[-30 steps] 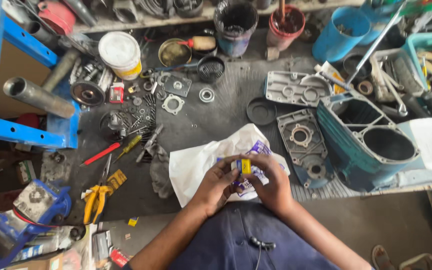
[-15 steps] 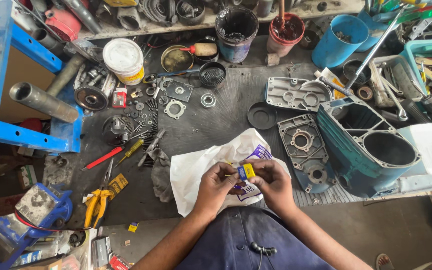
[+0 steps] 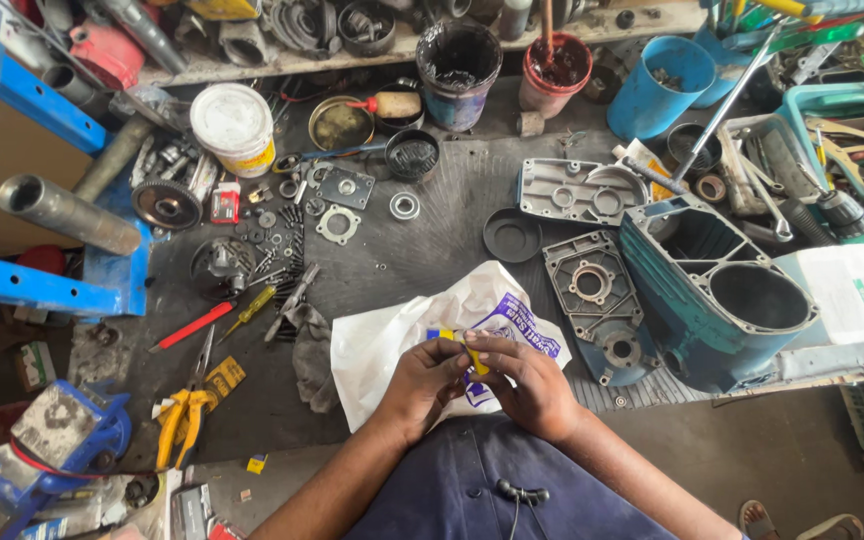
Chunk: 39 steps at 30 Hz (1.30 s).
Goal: The person wipes their hands with a rag on the workbench, then picks up a white plastic bag, pulls out a small boxed spare part, and peels off its plastic wrapping. They turn the small box over in their hands and hold it up while handling the packaging.
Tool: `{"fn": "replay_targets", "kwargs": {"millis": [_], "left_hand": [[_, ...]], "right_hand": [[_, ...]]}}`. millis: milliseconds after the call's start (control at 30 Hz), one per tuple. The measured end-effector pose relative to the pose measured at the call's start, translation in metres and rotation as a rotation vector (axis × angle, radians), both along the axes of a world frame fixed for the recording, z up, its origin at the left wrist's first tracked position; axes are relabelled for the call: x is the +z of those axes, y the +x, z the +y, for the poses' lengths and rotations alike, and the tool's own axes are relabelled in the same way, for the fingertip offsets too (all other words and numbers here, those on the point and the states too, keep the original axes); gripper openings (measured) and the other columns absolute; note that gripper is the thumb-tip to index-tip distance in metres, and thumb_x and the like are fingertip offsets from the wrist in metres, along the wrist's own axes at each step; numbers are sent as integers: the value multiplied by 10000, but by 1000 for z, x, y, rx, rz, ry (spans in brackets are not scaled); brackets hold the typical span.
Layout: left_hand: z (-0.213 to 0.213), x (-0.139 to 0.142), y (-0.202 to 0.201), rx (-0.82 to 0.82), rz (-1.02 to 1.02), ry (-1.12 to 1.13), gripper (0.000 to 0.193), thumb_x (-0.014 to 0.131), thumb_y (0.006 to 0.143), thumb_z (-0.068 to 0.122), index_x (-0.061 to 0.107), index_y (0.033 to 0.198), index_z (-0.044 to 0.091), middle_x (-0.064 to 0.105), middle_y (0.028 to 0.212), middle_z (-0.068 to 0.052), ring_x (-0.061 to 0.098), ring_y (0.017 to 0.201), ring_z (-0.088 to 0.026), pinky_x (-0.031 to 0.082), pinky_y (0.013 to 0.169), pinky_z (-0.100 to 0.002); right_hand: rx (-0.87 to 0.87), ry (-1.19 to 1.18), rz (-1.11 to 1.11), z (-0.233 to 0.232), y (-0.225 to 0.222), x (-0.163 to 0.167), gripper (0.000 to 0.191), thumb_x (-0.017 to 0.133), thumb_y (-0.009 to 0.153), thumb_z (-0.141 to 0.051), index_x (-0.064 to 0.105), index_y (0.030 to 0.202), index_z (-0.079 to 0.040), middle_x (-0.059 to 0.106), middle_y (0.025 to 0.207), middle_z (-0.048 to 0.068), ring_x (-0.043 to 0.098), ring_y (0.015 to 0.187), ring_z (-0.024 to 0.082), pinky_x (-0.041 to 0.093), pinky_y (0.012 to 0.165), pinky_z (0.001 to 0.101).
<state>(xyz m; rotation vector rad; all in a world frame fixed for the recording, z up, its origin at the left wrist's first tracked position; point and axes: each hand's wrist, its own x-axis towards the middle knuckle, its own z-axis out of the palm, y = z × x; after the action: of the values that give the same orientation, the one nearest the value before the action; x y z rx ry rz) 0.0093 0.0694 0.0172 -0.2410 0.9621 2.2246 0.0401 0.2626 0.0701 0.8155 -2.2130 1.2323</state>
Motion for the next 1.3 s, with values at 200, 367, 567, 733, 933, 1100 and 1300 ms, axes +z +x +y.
{"fn": "replay_targets", "kwargs": {"millis": [200, 367, 567, 733, 933, 1100, 1300], "left_hand": [[0, 6, -3, 16, 45, 23, 184, 794, 906, 148, 671, 997, 44, 678, 869, -38, 602, 732, -113, 477, 645, -261], [1, 9, -8, -2, 100, -183, 231, 788, 858, 195, 705, 1012, 44, 696, 872, -20, 604, 735, -95, 487, 655, -248], [3, -1, -10, 18, 378, -222, 204, 811, 905, 164, 674, 986, 36, 659, 876, -3, 595, 800, -73, 506, 723, -241], [3, 2, -12, 27, 462, -314, 147, 761, 934, 137, 640, 951, 55, 657, 905, 9, 583, 835, -58, 503, 750, -228], [-2, 31, -17, -106, 782, -559, 150, 718, 875, -19, 582, 907, 36, 625, 960, -14, 615, 878, -97, 534, 788, -254], [3, 55, -18, -148, 1017, -698, 207, 754, 823, -68, 576, 883, 17, 623, 889, -63, 644, 830, -174, 532, 779, -294], [-5, 58, -21, -336, 1036, -596, 184, 760, 821, -54, 609, 900, 15, 625, 881, -59, 648, 824, -158, 534, 752, -292]], "right_hand": [[-50, 53, -36, 1, -3, 7, 374, 810, 844, -22, 635, 1174, -36, 703, 1256, 153, 730, 1148, 307, 632, 902, 364], [-53, 65, 42, 1, -8, 5, 345, 814, 860, -32, 638, 1157, -35, 709, 1237, 144, 723, 1170, 296, 619, 969, 383], [69, -239, -291, 1, -5, -17, 588, 859, 807, -137, 575, 1307, -15, 690, 1305, 134, 674, 1256, 292, 557, 1069, 421], [217, -718, -768, 8, -6, -38, 734, 770, 891, -282, 500, 1507, 13, 605, 1496, 166, 578, 1412, 269, 519, 1126, 415], [390, -756, -1017, 19, -9, -39, 777, 831, 844, -237, 491, 1496, 14, 509, 1436, 106, 575, 1320, 262, 519, 1069, 448], [366, -523, -924, 25, -10, -26, 587, 909, 787, -164, 604, 1272, -40, 547, 1292, 69, 557, 1259, 219, 450, 1109, 391], [364, -296, -649, 27, -6, -26, 547, 960, 696, -128, 594, 1097, -61, 579, 1187, 53, 558, 1187, 192, 468, 1036, 377]]}}
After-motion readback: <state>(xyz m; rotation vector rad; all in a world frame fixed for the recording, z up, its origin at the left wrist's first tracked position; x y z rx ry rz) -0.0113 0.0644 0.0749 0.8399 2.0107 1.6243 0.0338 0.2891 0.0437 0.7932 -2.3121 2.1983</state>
